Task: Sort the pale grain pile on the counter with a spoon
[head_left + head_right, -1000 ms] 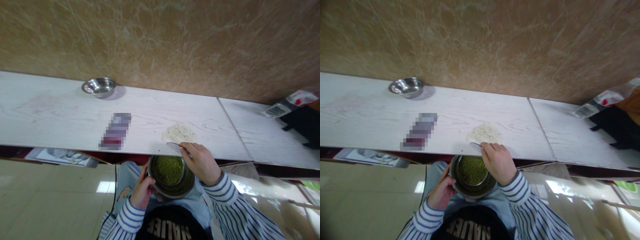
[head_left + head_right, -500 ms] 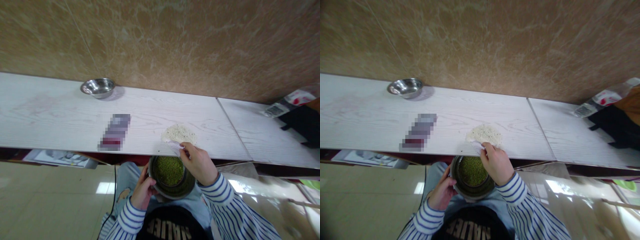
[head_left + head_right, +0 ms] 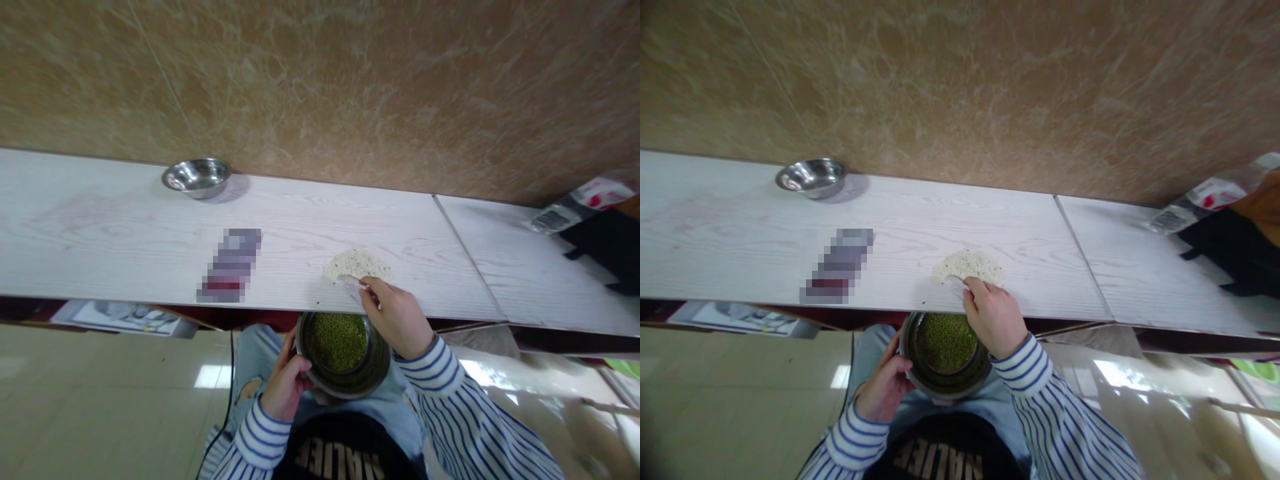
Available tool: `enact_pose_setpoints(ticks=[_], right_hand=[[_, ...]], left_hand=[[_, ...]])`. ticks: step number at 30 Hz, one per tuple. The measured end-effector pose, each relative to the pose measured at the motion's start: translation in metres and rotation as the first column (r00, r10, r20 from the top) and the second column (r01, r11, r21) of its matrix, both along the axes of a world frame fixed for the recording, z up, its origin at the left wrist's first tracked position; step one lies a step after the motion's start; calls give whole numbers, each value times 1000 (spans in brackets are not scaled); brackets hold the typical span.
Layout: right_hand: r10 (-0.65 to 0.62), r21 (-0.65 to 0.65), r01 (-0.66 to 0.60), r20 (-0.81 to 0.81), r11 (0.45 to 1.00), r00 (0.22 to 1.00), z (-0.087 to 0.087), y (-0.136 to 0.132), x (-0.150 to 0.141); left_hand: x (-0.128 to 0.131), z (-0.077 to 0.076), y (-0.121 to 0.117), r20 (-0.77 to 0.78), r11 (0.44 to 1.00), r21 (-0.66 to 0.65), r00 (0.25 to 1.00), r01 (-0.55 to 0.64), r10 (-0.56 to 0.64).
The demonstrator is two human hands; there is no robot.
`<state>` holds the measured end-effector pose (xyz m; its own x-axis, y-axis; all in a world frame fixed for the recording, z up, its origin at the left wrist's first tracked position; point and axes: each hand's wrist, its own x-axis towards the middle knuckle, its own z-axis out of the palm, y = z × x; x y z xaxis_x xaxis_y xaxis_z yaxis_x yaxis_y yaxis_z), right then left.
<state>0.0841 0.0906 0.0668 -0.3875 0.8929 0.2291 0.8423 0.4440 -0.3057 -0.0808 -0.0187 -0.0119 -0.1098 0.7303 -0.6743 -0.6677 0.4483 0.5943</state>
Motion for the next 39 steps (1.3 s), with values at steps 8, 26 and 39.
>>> enact_pose_setpoints(ticks=[8,26,39], right_hand=[[66,3,-66,39,998,997,4,-3,5],[90,-1,-90,-18,996,996,3,-7,0],[13,6,-13,-3,1000,1000,3,-4,7]], left_hand=[[-1,0,-1,1,1000,18,1000,15,-15],[-1,0,-1,10,1000,9,1000,-3,3],[-2,-5,-2,9,1000,28,1000,5,-6]])
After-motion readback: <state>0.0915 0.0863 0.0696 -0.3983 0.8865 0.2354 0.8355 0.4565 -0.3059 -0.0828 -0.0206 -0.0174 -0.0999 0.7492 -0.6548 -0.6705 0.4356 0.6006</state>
